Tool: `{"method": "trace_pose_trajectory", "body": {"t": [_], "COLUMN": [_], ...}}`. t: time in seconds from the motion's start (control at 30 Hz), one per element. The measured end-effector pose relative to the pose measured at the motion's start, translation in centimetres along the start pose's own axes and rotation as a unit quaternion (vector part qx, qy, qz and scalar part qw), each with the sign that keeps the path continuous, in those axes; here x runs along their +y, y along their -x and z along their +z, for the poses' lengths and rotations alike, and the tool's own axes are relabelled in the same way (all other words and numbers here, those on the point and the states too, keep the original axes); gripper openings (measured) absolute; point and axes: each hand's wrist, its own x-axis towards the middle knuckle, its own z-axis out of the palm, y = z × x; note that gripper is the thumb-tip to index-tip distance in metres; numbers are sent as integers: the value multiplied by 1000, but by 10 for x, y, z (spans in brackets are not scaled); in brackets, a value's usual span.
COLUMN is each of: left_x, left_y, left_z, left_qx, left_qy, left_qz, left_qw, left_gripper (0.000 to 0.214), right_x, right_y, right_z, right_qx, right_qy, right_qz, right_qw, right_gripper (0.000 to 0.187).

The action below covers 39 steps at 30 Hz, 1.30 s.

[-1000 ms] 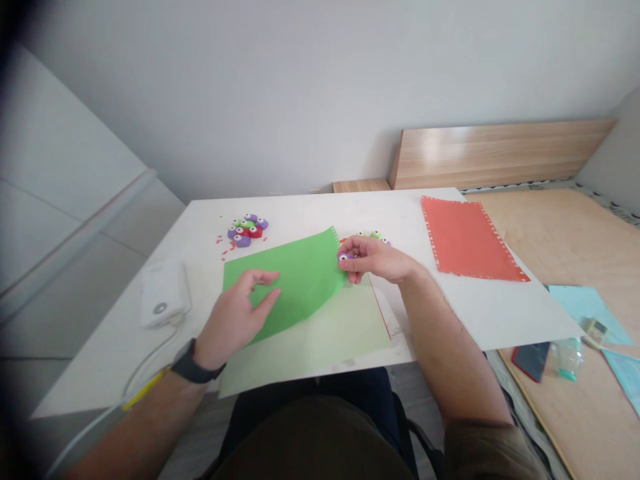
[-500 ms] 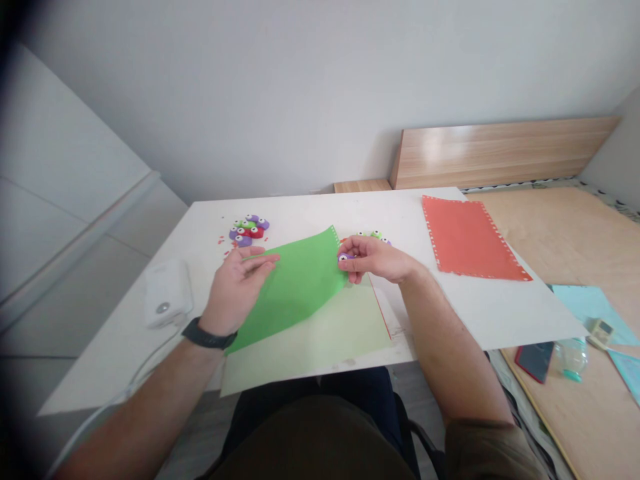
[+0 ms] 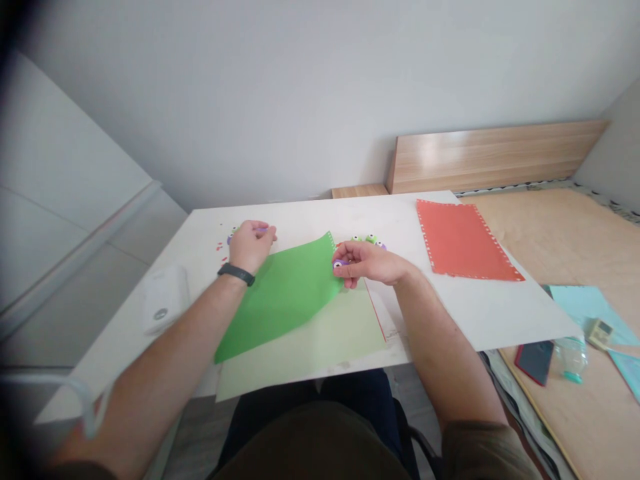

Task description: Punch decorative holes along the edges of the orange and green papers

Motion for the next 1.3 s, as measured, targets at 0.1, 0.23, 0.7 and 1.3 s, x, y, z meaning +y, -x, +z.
{"method": "trace_pose_trajectory", "body": {"t": [0.1,0.23,0.7,1.3], "left_x": [-9,-17,-13,-14], "left_y": [-2,3,38,41], "left_z": [-1,-3,-6,-2], "left_qx": [-15,-45,-235,-242], "left_qy": [10,16,-71,-89], "left_qz": [13,10,96,158], "left_qw": [1000,999,965,953], "left_gripper": [42,36,47,73], "right_x": [-1,-2,-2,-1], "right_y": [0,0,0,-1], "right_z": [0,1,4,3], "right_qx": [2,5,2,-2], "right_qy": [7,12,11,9], "right_qz": [2,4,6,3], "right_qw": [1000,1000,1000,1000], "right_gripper": [37,37,36,37]}}
